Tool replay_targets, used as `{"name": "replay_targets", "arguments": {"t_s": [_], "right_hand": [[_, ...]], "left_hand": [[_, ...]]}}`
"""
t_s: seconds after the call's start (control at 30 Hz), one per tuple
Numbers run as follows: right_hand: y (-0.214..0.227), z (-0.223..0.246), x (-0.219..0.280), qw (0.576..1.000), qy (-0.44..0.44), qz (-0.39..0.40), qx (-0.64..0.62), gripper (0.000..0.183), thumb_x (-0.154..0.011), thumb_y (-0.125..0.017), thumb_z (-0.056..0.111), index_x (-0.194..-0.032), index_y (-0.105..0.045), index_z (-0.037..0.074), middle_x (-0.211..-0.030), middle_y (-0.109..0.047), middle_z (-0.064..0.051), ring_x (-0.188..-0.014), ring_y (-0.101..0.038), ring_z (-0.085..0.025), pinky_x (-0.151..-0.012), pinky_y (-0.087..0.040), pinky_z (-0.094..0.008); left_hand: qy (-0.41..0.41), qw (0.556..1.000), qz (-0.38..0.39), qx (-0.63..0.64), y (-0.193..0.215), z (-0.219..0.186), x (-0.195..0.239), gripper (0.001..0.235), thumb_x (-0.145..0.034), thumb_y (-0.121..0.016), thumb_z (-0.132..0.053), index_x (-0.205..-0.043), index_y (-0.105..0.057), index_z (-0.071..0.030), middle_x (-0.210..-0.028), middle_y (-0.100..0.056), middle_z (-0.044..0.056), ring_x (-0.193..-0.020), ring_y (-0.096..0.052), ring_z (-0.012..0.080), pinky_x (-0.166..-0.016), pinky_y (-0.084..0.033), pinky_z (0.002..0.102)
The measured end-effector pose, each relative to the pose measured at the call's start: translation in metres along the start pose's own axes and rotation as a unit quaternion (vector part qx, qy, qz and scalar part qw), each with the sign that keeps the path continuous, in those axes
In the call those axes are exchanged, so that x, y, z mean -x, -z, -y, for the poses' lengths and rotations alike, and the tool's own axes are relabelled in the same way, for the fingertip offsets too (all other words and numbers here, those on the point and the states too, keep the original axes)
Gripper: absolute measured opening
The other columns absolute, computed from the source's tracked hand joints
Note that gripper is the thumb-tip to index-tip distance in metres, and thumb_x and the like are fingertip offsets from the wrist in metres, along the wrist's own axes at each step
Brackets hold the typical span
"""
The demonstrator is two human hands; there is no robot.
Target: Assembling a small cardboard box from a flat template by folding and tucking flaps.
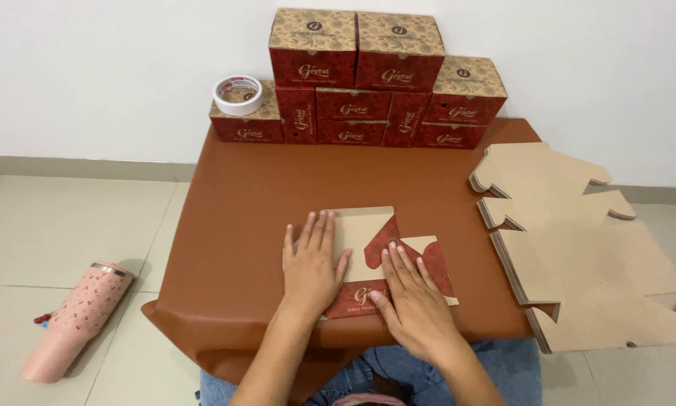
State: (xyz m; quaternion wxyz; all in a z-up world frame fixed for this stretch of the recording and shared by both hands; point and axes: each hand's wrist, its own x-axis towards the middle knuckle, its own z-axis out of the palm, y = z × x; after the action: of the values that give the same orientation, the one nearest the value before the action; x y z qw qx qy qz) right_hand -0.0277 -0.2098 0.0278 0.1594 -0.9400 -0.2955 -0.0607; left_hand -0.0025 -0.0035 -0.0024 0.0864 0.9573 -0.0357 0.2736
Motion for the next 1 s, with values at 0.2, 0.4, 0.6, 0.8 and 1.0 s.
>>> {"name": "replay_targets", "arguments": {"t_s": [0.2,0.4,0.6,0.8,1.0], "right_hand": [[-0.014,-0.002,0.0,1.0,-0.024,-0.017,-0.008,0.069,-0.105,-0.028,0.048,-0.151,-0.03,-0.004,-0.164,-0.025,-0.019,-0.154,-0.017,-0.025,-0.123,-0.008,-0.044],[-0.016,-0.004,0.0,0.999,-0.011,-0.03,-0.007,0.07,-0.104,-0.03,0.048,-0.15,-0.032,-0.005,-0.162,-0.028,-0.02,-0.153,-0.02,-0.025,-0.123,-0.008,-0.043],[-0.024,-0.011,0.001,0.999,0.0,-0.043,0.006,0.07,-0.102,-0.035,0.046,-0.15,-0.032,-0.005,-0.162,-0.029,-0.02,-0.153,-0.022,-0.025,-0.123,-0.01,-0.044],[-0.026,-0.013,0.001,0.999,0.0,-0.042,0.017,0.072,-0.104,-0.029,0.049,-0.151,-0.032,-0.005,-0.162,-0.028,-0.021,-0.152,-0.023,-0.026,-0.124,-0.011,-0.044],[-0.02,-0.007,0.002,0.998,0.009,-0.067,-0.001,0.069,-0.101,-0.039,0.042,-0.15,-0.034,-0.006,-0.161,-0.031,-0.021,-0.151,-0.026,-0.026,-0.123,-0.013,-0.044]], "left_hand": [[0.169,0.982,-0.076,0.039,0.042,-0.006,0.026,0.079,-0.087,-0.071,-0.04,-0.144,-0.044,0.008,-0.112,-0.062,0.019,-0.101,-0.058,0.0303,-0.104,-0.036,0.046],[0.107,0.96,-0.075,0.246,0.056,-0.023,0.024,0.086,-0.077,-0.07,0.003,-0.153,-0.031,-0.006,-0.137,-0.056,0.016,-0.116,-0.064,0.0303,-0.111,-0.041,0.048],[-0.039,0.986,0.089,0.135,0.05,-0.027,0.038,0.072,-0.1,-0.049,-0.041,-0.148,-0.035,0.011,-0.154,-0.043,0.025,-0.149,-0.032,0.0311,-0.121,-0.018,0.047],[-0.054,0.977,0.191,0.077,0.021,-0.011,0.025,0.083,-0.103,-0.031,-0.056,-0.152,-0.024,0.01,-0.162,-0.022,0.026,-0.155,-0.01,0.0302,-0.122,-0.005,0.047],[-0.019,0.947,0.306,0.092,0.006,0.008,-0.019,0.077,-0.104,-0.023,-0.051,-0.157,-0.012,0.003,-0.167,-0.008,0.02,-0.155,0.001,0.025,-0.123,0.002,0.044]]}}
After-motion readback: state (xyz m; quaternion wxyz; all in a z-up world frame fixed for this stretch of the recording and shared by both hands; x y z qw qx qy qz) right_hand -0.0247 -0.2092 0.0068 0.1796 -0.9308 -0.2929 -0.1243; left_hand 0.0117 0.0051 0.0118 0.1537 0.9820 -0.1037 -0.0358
